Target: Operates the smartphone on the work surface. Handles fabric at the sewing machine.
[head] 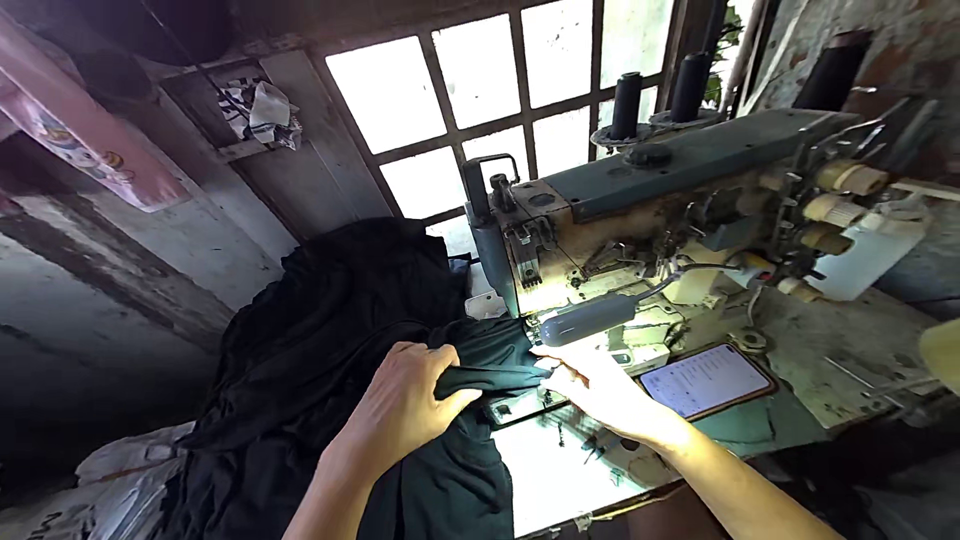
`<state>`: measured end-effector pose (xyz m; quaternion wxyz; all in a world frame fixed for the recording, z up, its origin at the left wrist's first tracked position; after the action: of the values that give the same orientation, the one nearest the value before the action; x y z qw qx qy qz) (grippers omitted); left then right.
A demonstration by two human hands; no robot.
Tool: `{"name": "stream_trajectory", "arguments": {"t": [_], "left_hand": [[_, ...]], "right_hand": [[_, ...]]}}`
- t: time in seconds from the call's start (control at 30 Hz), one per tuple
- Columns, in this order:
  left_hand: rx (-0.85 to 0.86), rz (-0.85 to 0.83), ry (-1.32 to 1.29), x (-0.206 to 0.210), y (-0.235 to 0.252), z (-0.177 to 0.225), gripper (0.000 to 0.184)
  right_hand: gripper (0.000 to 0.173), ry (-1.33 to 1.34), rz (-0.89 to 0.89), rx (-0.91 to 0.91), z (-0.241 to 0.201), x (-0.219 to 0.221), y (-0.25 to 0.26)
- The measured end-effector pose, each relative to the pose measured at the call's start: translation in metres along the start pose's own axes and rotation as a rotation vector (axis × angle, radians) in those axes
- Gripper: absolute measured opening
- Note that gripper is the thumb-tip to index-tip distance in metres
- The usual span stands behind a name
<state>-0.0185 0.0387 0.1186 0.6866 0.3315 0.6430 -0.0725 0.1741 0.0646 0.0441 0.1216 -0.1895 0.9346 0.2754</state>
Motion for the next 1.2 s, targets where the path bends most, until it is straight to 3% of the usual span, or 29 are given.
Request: {"name": "stream_trajectory", "arguments": {"t": [0.1, 0.13, 0.2, 0.27, 0.3, 0.4, 0.53, 0.67, 0.77, 1.03, 1.2], "left_hand": [[0.104, 0.011, -0.256, -0.026, -0.007, 0.017, 0.049], [0.095, 0.016, -0.182, -0.029, -0.006, 0.016, 0.048], [0.046, -0.009, 0.106, -0.021, -0.003, 0.005, 0.029], [0.004, -0.044, 0.227, -0.013, -0.001, 0.001, 0.010], [0.012, 0.019, 0.258, -0.016, -0.001, 0.004, 0.006], [-0.011, 0.294, 0.267, -0.023, -0.002, 0.008, 0.013], [-0.058, 0.160, -0.046, 0.000, -0.001, -0.006, 0.016], [0.048, 0.283, -0.003, -0.015, 0.002, 0.011, 0.017], [0.077, 0.281, -0.127, -0.014, 0.007, 0.014, 0.020], [0.115, 0.359, 0.040, -0.002, 0.006, 0.031, 0.027], [0.171, 0.363, -0.080, -0.009, -0.003, 0.061, 0.027]], "right_hand": [[0.033, -0.049, -0.059, -0.075, -0.005, 0.000, 0.003], [0.033, -0.060, -0.086, -0.078, -0.006, 0.000, 0.006], [0.034, -0.072, -0.143, -0.025, -0.007, 0.001, 0.011], [0.036, -0.076, -0.182, 0.021, -0.004, 0.001, 0.015], [0.034, -0.064, -0.173, 0.039, -0.002, 0.000, 0.017], [0.031, 0.071, -0.131, 0.092, 0.009, -0.001, 0.018], [0.029, 0.106, -0.076, 0.104, 0.009, 0.000, 0.015], [0.029, 0.003, -0.044, 0.002, 0.005, 0.002, 0.013], [0.023, -0.018, -0.048, -0.035, 0.000, 0.004, 0.011], [0.009, 0.371, -0.129, 0.110, -0.017, 0.017, -0.002], [0.006, 0.475, -0.139, 0.084, -0.027, 0.020, -0.019]]}}
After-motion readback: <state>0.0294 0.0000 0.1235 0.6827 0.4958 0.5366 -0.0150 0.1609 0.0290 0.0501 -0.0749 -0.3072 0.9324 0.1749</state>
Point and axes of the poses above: each hand's wrist, its own y-axis towards the middle knuckle, its own x-axis out of the palm, z = x × y, the point moved 9 cm from there along y, towards the middle knuckle, and after that the axes turned 6 degrees about y, right-handed, at the moved point
